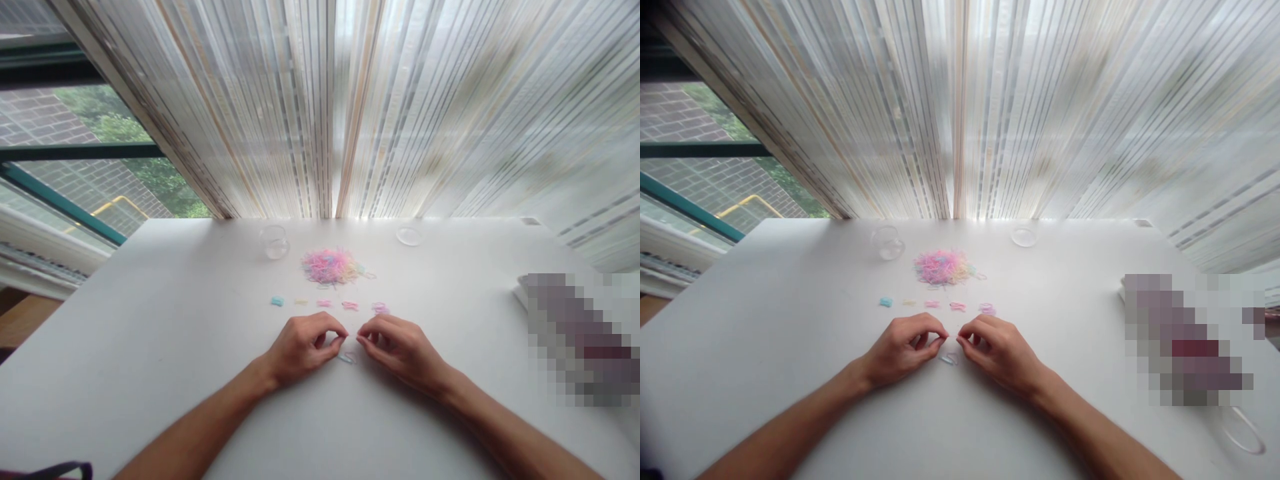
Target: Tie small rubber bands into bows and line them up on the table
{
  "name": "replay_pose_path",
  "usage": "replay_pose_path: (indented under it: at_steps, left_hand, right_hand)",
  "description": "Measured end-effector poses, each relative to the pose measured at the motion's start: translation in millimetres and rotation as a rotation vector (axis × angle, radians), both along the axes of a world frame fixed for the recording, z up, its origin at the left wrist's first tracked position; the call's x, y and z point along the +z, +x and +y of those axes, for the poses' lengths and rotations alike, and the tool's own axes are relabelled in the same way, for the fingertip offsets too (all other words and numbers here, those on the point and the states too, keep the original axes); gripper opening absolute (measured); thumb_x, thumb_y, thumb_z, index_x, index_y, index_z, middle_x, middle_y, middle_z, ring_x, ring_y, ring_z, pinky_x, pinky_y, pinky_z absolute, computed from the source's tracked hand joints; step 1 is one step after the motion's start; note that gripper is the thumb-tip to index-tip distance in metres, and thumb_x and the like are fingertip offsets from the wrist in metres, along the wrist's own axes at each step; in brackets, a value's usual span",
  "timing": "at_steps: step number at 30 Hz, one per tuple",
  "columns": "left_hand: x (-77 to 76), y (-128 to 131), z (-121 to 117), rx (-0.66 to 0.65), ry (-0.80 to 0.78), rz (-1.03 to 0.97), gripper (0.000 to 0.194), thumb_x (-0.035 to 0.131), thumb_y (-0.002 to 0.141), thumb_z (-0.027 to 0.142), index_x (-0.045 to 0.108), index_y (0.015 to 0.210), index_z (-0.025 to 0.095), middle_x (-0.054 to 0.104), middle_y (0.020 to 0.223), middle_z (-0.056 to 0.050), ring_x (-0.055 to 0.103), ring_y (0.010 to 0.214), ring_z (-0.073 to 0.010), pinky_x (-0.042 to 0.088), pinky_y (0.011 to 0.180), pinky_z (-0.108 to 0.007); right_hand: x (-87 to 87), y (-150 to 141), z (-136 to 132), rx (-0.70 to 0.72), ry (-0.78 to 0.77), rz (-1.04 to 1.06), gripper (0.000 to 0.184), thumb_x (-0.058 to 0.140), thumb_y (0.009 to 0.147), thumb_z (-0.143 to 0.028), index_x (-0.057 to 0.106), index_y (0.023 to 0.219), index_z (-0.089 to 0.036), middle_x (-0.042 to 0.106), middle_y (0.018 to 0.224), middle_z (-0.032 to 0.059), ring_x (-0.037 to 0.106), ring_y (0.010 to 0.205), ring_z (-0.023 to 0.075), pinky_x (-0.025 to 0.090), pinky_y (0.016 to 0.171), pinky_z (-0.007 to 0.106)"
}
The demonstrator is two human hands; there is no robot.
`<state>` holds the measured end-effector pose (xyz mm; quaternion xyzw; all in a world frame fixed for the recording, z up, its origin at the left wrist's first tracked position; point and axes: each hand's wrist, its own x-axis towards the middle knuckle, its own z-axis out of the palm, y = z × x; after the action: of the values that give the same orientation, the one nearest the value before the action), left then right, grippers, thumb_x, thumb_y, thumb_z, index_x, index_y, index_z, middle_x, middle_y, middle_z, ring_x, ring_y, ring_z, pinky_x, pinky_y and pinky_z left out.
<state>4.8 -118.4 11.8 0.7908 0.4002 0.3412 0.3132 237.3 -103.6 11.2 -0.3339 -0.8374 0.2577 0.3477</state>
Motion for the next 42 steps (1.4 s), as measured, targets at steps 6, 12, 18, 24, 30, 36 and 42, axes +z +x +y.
replay_pose_path:
  at_steps: [6,12,18,24,30,36,42]
  left_hand:
    - [1.6,0.2,1.0,-0.018,0.034,0.018,0.015,0.061,0.087,0.011,0.071,0.095,0.018,0.072,0.09,-0.004,0.053,0.06,-0.0089,0.045,0.056,-0.021]
    - [2.8,0.4,0.5,0.003,0.046,0.045,0.011,0.062,0.088,0.012,0.071,0.092,0.017,0.071,0.086,-0.003,0.05,0.058,-0.0091,0.042,0.055,-0.022]
    - [3.9,-3.0,3.2,0.006,0.114,0.105,0.006,0.063,0.091,0.016,0.069,0.089,0.017,0.071,0.084,-0.002,0.049,0.056,-0.0081,0.04,0.056,-0.021]
    - [4.6,-3.6,4.2,-0.01,0.2,0.124,0.005,0.064,0.089,0.013,0.068,0.088,0.016,0.07,0.08,-0.001,0.049,0.055,-0.0079,0.04,0.057,-0.021]
    - [6.5,-2.3,3.9,-0.007,0.203,0.121,0.006,0.064,0.087,0.011,0.068,0.088,0.016,0.07,0.08,0.0,0.05,0.054,-0.0077,0.04,0.056,-0.021]
    - [5.7,-2.9,4.9,-0.005,0.208,0.124,0.006,0.065,0.087,0.012,0.069,0.089,0.016,0.071,0.08,-0.001,0.053,0.056,-0.0087,0.042,0.056,-0.021]
    - [5.4,-4.0,5.7,-0.014,0.234,0.14,0.005,0.065,0.089,0.014,0.069,0.09,0.017,0.073,0.082,-0.002,0.058,0.059,-0.0099,0.044,0.058,-0.021]
  right_hand:
    - [0.7,0.1,-0.1,0.005,0.019,-0.009,0.011,0.057,0.095,-0.02,0.066,0.09,-0.021,0.066,0.073,0.0016,0.057,0.059,0.0116,0.047,0.058,0.023]
    - [-1.5,-0.1,-0.3,-0.002,0.01,-0.004,0.01,0.058,0.092,-0.016,0.066,0.088,-0.02,0.064,0.072,0.001,0.057,0.061,0.0116,0.046,0.058,0.022]
    - [0.6,-0.1,0.1,0.01,0.02,-0.001,0.01,0.058,0.09,-0.013,0.065,0.087,-0.02,0.063,0.071,0.0004,0.057,0.061,0.0114,0.046,0.059,0.022]
    - [0.5,-0.5,0.7,-0.002,0.022,-0.003,0.01,0.059,0.09,-0.012,0.065,0.086,-0.02,0.062,0.073,0.0006,0.056,0.061,0.0111,0.046,0.059,0.022]
    - [-0.3,0.3,0.1,-0.005,-0.005,-0.017,0.01,0.059,0.091,-0.013,0.065,0.087,-0.02,0.062,0.076,0.0013,0.056,0.062,0.0111,0.047,0.06,0.023]
    - [1.3,0.5,-0.1,-0.003,-0.002,-0.021,0.009,0.058,0.092,-0.015,0.065,0.088,-0.02,0.063,0.076,0.0019,0.056,0.062,0.0114,0.047,0.059,0.023]
    - [-0.3,-0.3,0.4,0.0,0.005,-0.012,0.008,0.059,0.093,-0.016,0.065,0.088,-0.019,0.063,0.076,0.0017,0.056,0.061,0.011,0.047,0.059,0.023]
